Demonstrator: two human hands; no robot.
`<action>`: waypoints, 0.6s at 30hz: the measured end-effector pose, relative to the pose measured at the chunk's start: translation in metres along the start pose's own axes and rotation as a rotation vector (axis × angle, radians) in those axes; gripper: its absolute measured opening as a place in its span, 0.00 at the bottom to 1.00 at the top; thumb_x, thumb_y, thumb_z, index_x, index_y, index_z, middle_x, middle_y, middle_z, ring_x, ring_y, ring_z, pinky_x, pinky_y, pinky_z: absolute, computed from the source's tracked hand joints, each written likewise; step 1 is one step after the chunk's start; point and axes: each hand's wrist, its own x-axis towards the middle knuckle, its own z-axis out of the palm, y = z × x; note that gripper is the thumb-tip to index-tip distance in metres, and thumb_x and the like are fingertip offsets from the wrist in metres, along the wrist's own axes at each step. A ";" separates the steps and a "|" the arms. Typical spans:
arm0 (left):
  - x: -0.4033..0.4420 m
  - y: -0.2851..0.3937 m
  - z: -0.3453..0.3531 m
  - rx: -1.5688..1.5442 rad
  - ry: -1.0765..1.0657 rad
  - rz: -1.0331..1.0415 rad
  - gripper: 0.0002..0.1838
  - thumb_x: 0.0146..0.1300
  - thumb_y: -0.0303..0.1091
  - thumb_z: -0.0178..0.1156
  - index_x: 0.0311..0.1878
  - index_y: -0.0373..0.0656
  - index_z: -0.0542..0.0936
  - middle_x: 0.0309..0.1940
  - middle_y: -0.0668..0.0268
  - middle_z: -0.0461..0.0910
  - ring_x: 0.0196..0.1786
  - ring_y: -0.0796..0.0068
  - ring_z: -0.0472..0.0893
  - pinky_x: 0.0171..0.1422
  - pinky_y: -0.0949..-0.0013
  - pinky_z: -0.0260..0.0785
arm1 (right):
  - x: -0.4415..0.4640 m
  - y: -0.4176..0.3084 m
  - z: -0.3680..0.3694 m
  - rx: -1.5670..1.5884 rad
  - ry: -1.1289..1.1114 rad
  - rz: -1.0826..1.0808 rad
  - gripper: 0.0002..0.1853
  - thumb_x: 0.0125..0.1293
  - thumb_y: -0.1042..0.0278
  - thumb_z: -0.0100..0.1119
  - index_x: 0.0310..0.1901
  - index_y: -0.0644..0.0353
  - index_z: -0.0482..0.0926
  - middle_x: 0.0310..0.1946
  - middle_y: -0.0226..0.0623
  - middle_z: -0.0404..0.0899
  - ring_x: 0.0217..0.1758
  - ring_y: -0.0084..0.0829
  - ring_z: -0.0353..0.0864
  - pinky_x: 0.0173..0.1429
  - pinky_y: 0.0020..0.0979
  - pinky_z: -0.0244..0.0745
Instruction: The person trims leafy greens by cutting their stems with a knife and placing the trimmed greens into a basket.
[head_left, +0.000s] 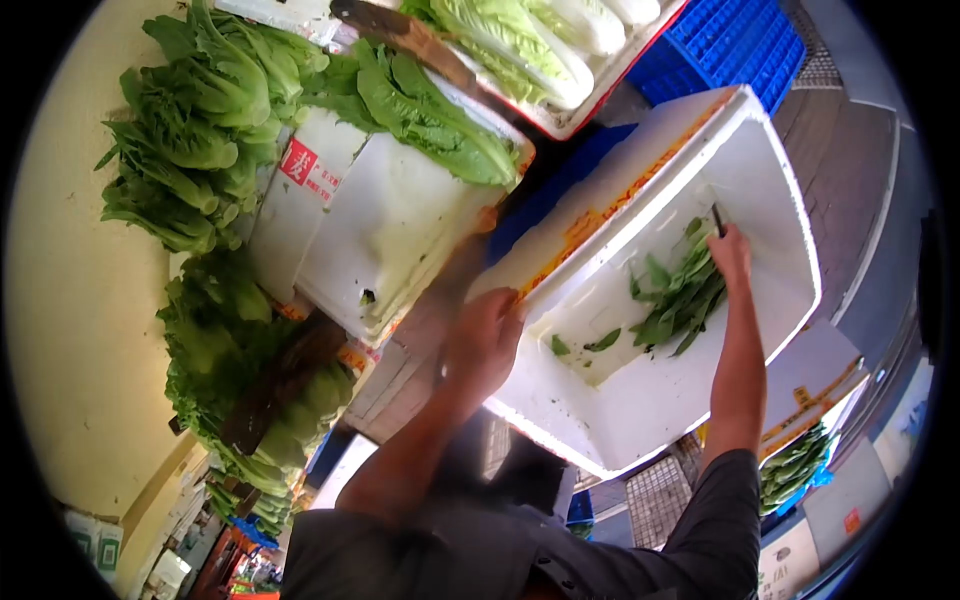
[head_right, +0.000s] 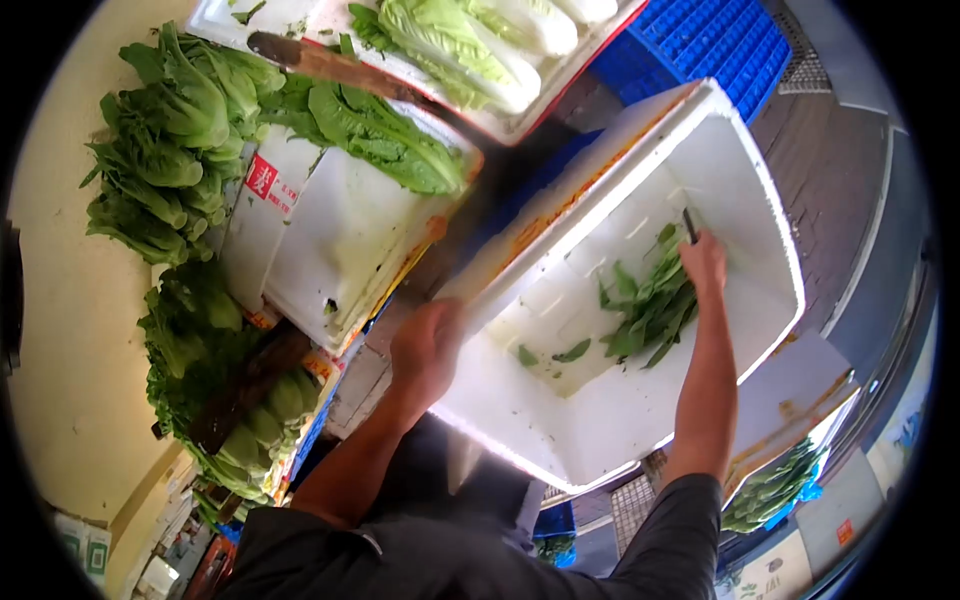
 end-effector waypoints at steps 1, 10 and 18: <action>0.001 0.000 -0.001 0.019 -0.021 -0.016 0.13 0.69 0.39 0.60 0.49 0.41 0.81 0.41 0.55 0.84 0.46 0.53 0.83 0.50 0.57 0.75 | -0.012 0.002 0.003 0.016 0.081 -0.030 0.30 0.57 0.56 0.58 0.60 0.63 0.75 0.56 0.56 0.79 0.59 0.56 0.78 0.63 0.46 0.72; -0.002 -0.009 0.004 -0.079 0.034 0.001 0.12 0.68 0.36 0.63 0.47 0.38 0.82 0.39 0.55 0.85 0.43 0.59 0.87 0.47 0.63 0.77 | -0.107 -0.030 -0.017 0.046 0.161 0.021 0.22 0.61 0.53 0.65 0.53 0.55 0.79 0.45 0.50 0.84 0.50 0.54 0.82 0.55 0.48 0.75; 0.001 0.002 -0.005 -0.028 0.015 -0.014 0.15 0.70 0.46 0.59 0.46 0.44 0.82 0.40 0.57 0.85 0.42 0.54 0.85 0.47 0.57 0.76 | -0.214 -0.032 -0.031 0.217 0.405 -0.029 0.15 0.62 0.60 0.66 0.45 0.58 0.79 0.37 0.46 0.83 0.39 0.48 0.82 0.44 0.46 0.76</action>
